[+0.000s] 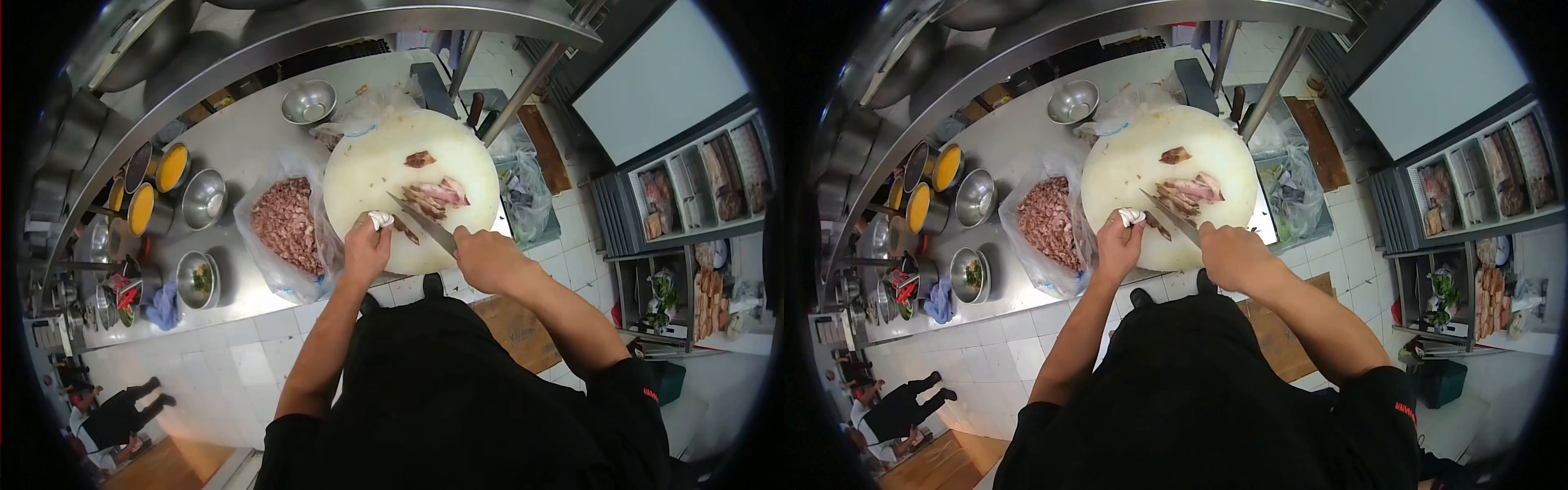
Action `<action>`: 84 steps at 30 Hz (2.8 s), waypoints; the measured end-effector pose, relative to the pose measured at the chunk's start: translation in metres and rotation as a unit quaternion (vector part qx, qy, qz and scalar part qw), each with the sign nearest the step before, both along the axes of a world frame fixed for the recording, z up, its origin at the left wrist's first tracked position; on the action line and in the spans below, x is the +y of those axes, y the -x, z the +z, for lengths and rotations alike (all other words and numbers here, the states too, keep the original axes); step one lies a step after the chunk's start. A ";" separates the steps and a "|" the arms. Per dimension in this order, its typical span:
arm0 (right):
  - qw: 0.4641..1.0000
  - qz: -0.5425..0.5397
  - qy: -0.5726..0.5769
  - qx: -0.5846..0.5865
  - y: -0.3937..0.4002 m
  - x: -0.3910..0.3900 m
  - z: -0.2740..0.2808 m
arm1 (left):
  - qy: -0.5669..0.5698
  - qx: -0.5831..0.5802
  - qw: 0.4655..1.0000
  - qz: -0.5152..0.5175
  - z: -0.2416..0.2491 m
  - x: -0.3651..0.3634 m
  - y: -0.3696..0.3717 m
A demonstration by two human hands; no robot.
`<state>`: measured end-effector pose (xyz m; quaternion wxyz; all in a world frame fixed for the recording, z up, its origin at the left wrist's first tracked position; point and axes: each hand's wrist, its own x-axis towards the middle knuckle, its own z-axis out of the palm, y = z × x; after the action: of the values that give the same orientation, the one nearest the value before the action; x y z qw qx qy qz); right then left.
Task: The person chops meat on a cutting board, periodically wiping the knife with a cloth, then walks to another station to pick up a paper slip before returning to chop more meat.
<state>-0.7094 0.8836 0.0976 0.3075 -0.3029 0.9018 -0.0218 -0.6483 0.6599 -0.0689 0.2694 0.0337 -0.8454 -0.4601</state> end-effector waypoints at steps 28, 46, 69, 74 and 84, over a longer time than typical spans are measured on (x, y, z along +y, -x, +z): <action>0.958 0.083 0.013 0.274 0.114 0.054 -0.015 | 0.186 -0.072 0.977 0.073 0.028 0.093 0.033; 0.985 0.016 0.096 0.140 0.125 0.125 -0.012 | -0.004 -0.164 0.981 -0.107 0.042 0.082 0.115; 0.972 0.186 -0.039 0.140 0.131 0.025 -0.018 | 0.161 -0.044 0.986 0.006 0.010 0.057 0.114; 0.974 0.184 -0.010 0.133 0.152 0.023 -0.007 | 0.165 -0.036 0.986 0.008 0.012 0.055 0.115; 0.981 0.159 -0.015 0.106 0.152 0.026 -0.006 | 0.133 -0.038 0.990 0.034 0.013 0.058 0.111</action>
<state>-0.8613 0.9099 0.0920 0.2143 -0.4382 0.8699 0.0734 -0.7592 0.7176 -0.0556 0.2548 0.0433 -0.9068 -0.3330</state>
